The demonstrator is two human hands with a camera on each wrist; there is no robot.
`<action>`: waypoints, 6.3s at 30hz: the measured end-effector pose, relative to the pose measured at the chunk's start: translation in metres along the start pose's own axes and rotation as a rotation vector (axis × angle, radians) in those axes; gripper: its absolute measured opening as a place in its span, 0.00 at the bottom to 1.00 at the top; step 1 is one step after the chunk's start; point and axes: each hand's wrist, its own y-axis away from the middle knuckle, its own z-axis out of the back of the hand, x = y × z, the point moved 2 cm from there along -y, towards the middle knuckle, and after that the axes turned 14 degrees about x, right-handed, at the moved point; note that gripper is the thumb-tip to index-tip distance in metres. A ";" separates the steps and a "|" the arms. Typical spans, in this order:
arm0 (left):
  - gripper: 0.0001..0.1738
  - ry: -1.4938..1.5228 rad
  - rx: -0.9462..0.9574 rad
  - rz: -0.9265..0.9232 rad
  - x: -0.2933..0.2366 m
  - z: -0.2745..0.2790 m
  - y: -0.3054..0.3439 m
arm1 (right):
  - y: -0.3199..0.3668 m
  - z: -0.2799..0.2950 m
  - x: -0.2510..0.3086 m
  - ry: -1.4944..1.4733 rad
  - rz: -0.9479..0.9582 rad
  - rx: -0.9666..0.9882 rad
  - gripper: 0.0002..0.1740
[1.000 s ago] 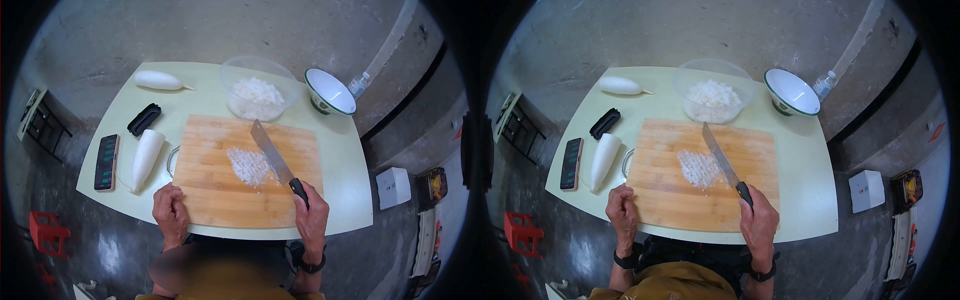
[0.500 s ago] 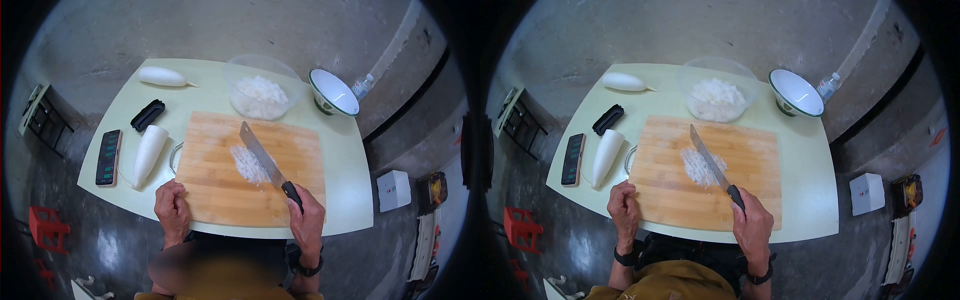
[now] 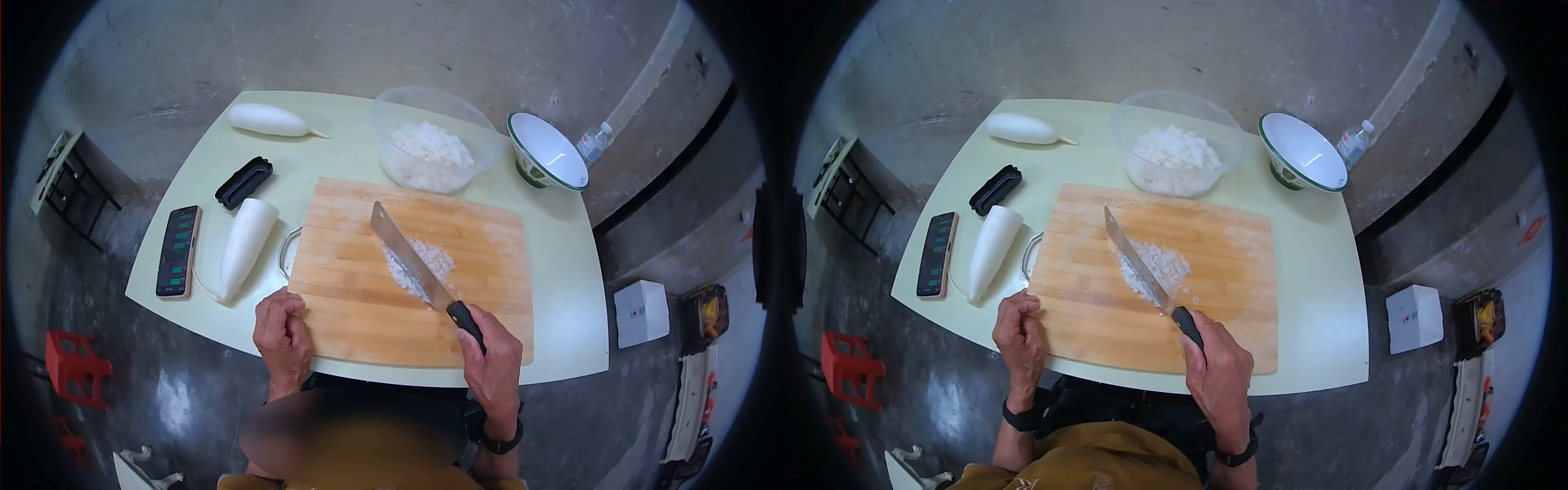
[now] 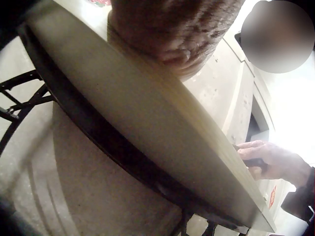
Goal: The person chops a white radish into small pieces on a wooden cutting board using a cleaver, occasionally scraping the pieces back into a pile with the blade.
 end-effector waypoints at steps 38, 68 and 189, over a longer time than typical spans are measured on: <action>0.18 0.004 0.003 0.009 0.003 -0.001 0.003 | 0.002 -0.004 0.002 -0.075 -0.001 -0.100 0.19; 0.19 0.006 0.010 0.004 0.002 0.000 0.003 | 0.000 -0.007 0.005 -0.015 0.049 -0.144 0.18; 0.18 0.047 -0.015 0.079 0.005 0.002 0.006 | 0.002 0.013 -0.024 0.155 -0.024 -0.261 0.20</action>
